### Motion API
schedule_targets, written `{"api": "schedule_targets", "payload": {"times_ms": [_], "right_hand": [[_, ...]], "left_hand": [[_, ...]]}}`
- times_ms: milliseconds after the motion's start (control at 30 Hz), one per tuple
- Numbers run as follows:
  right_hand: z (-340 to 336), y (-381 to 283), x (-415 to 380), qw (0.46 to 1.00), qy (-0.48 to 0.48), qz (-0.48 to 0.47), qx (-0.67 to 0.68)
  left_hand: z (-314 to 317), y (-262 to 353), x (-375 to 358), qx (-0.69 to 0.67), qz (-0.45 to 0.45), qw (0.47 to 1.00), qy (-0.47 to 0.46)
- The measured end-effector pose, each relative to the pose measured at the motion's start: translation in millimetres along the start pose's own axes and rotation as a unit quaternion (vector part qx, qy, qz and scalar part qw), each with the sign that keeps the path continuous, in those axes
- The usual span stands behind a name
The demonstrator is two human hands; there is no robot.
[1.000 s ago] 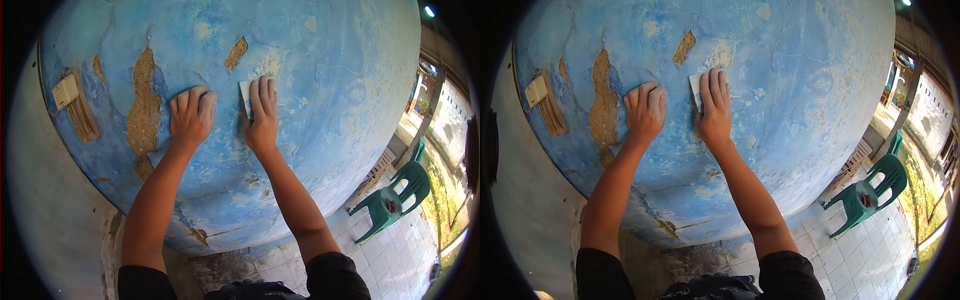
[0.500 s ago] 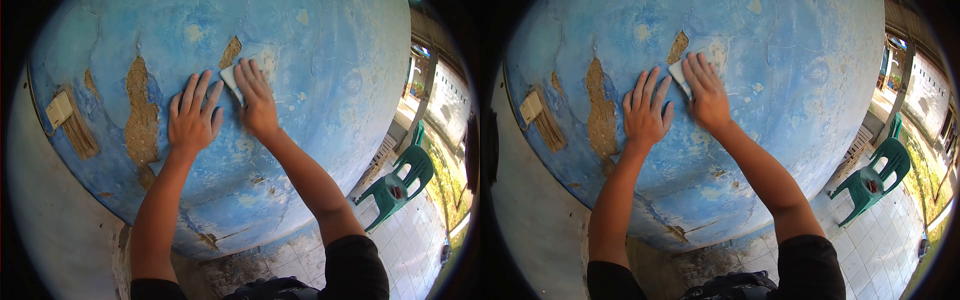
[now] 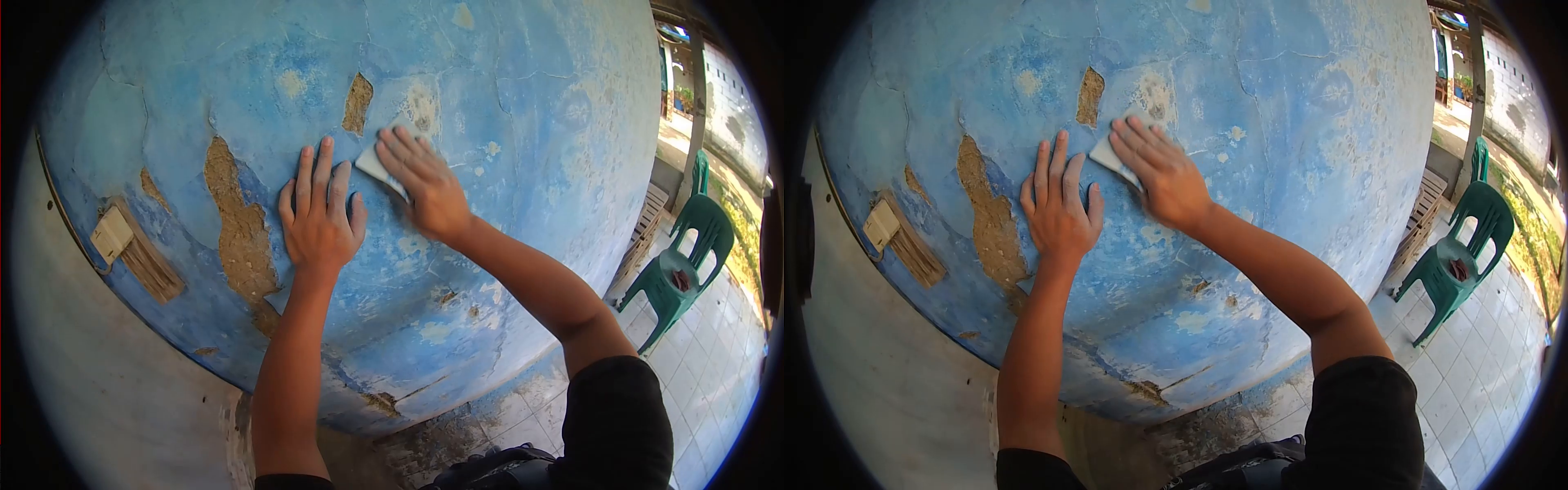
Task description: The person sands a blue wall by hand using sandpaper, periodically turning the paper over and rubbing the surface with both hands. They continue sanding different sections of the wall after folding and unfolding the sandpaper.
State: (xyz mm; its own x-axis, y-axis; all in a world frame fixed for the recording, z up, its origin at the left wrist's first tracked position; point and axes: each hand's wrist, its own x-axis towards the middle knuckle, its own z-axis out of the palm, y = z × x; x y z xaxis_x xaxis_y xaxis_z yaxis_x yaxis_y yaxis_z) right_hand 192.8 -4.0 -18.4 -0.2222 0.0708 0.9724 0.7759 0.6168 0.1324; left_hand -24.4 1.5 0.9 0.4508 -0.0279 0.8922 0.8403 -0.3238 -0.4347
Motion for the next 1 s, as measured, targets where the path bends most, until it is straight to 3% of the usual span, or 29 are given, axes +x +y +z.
{"api": "schedule_targets", "payload": {"times_ms": [67, 133, 200, 267, 400, 600, 667, 700, 767, 800, 867, 900, 967, 1000], "right_hand": [[-8, 4, -21, 0.999, -0.042, -0.022, -0.026], [-23, 22, -7, 0.991, -0.085, -0.104, -0.013], [-24, 36, 16, 0.989, -0.075, -0.113, -0.056], [-23, 41, 41, 0.994, 0.024, -0.045, -0.099], [-10, 20, 41, 0.996, 0.079, 0.014, -0.045], [-50, 3, 11, 0.994, -0.077, 0.000, 0.072], [-75, -4, 11, 0.950, -0.147, 0.129, 0.243], [-85, -7, 14, 0.951, -0.147, 0.127, 0.242], [-103, -11, 19, 0.805, -0.220, 0.338, 0.434], [-110, -11, 22, 0.806, -0.221, 0.339, 0.432], [-121, -11, 25, 0.782, -0.194, 0.374, 0.459], [-124, -6, 21, 0.783, -0.193, 0.373, 0.459], [-124, 9, 7, 0.744, -0.145, 0.347, 0.552], [-121, 9, 1, 0.746, -0.142, 0.346, 0.551]], "left_hand": [[2, 1, -2, -0.002, 0.005, 1.000, 0.003], [-1, 3, -2, -0.003, 0.006, 1.000, -0.001], [-2, 2, 0, -0.001, 0.008, 1.000, -0.007], [0, 2, -1, -0.005, 0.009, 1.000, 0.001], [-1, -1, -3, -0.012, 0.007, 1.000, -0.012], [-14, 9, 6, -0.066, -0.006, 0.998, 0.006], [-31, 24, 18, -0.167, -0.075, 0.983, -0.019], [-34, 29, 24, -0.167, -0.076, 0.983, -0.017], [-39, 38, 35, -0.344, -0.067, 0.934, -0.074], [-45, 41, 40, -0.345, -0.068, 0.933, -0.073], [-55, 46, 49, -0.512, -0.218, 0.797, -0.234], [-52, 49, 47, -0.512, -0.217, 0.797, -0.233], [-39, 54, 40, -0.633, -0.292, 0.702, -0.148], [-38, 56, 39, -0.634, -0.289, 0.702, -0.148]]}}
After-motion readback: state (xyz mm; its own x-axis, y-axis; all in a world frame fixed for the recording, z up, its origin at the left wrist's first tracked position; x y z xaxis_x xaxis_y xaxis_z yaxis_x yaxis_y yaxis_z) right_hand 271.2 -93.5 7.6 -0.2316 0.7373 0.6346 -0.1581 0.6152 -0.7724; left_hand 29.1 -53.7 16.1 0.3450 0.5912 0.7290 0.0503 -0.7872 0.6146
